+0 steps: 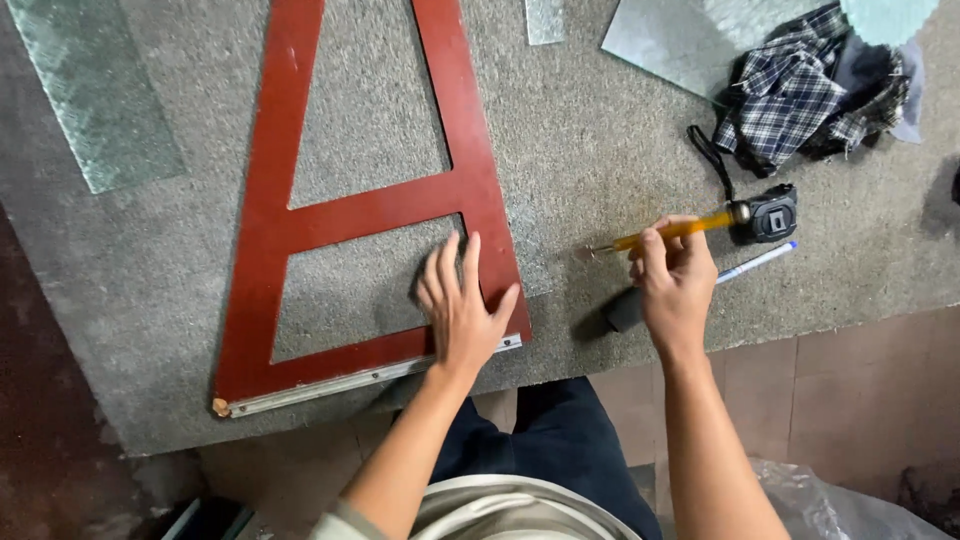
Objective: Measuring and marking glass sheets with a triangle ruler and pencil, then handling and inspecting circular glass components on a workbench.
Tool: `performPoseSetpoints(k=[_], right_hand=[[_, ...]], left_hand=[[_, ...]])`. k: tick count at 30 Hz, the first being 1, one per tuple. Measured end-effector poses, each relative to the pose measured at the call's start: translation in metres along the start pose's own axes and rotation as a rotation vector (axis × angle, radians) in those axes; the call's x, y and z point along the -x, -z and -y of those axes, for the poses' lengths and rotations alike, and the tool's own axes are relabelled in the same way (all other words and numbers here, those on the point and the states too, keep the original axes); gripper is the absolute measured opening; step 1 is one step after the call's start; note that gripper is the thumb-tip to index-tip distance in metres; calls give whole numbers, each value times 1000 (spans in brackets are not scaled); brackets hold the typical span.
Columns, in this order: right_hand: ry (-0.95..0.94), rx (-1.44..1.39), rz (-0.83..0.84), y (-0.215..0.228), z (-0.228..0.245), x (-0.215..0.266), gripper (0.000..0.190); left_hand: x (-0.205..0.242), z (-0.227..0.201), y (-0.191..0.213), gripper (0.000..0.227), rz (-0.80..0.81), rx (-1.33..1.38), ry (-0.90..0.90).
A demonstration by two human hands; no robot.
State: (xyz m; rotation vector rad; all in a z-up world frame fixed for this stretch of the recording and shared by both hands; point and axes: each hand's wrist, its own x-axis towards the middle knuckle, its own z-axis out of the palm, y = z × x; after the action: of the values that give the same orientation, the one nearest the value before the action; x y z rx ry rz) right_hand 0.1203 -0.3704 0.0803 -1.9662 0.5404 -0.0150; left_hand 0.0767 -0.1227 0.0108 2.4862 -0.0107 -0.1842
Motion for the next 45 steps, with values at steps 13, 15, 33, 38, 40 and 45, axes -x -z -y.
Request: performPoseSetpoints(k=[13,15,33,38,40,45], right_hand=[[-263,-539,38,-8,-43,26,13],[-296,-568,66,-11,-45,23,20],[-28,-1,165,-75,26,5,14],[94,160,172,-83,31,3,13],[174,201,162,-87,27,3,12],[253,233,128,-101,33,6,4]], left_hand=[[-32,-18,-52,79,-376,-15,187],[-32,-18,-57,78,-403,-26,188],[-36,-20,-58,72,-472,-22,226],[-37,-20,-57,66,-474,-27,223],[-36,-21,-56,65,-457,-17,229],[-35,-8,-57,42,-447,-47,212]])
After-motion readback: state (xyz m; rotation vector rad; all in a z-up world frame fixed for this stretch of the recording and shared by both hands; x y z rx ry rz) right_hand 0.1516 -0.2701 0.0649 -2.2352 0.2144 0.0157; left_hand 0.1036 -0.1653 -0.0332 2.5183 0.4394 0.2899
